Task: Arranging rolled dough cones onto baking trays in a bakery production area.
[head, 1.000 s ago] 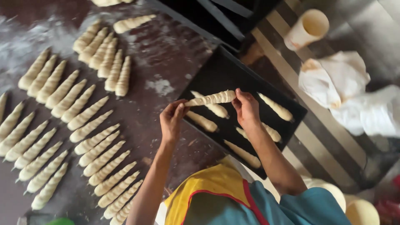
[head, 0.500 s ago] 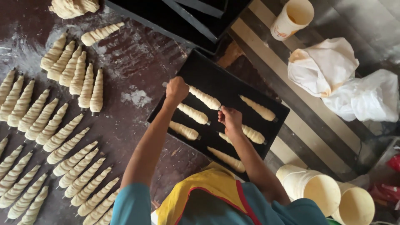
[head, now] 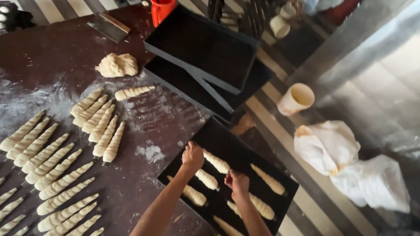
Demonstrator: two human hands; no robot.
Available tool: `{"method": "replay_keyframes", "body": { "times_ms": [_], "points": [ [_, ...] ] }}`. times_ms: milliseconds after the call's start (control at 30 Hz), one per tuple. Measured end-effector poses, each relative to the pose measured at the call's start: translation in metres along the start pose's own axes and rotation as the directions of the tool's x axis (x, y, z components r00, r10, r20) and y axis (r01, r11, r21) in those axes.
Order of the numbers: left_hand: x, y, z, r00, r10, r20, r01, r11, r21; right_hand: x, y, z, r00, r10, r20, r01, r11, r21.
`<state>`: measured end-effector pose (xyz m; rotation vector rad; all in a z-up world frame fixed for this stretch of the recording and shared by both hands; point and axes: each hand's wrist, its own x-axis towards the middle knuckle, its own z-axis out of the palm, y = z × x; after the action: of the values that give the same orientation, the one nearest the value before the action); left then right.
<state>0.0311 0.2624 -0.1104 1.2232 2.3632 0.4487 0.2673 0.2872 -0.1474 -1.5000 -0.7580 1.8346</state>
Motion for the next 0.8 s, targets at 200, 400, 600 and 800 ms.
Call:
{"method": "replay_keyframes", "body": {
  "times_ms": [200,400,600,800],
  "points": [
    [0.001,0.008,-0.002,0.994,0.002,0.105,-0.015,0.991,0.130,0.004,-0.013,0.006,1.000,0.009,-0.021,-0.008,0.999,0.044],
    [0.002,0.010,-0.006,0.998,-0.015,0.053,0.012,0.999,0.042,0.014,-0.020,-0.007,0.991,0.118,-0.064,-0.118,0.993,-0.002],
    [-0.035,-0.007,-0.026,0.980,0.031,-0.198,-0.086,0.957,-0.275,-0.042,-0.053,0.024,0.985,-0.152,0.083,0.170,0.942,-0.291],
    [-0.144,-0.059,-0.073,0.929,-0.060,-0.365,-0.175,0.799,-0.576,-0.096,-0.063,0.183,0.782,-0.267,0.564,0.563,0.690,-0.455]
  ]
}}
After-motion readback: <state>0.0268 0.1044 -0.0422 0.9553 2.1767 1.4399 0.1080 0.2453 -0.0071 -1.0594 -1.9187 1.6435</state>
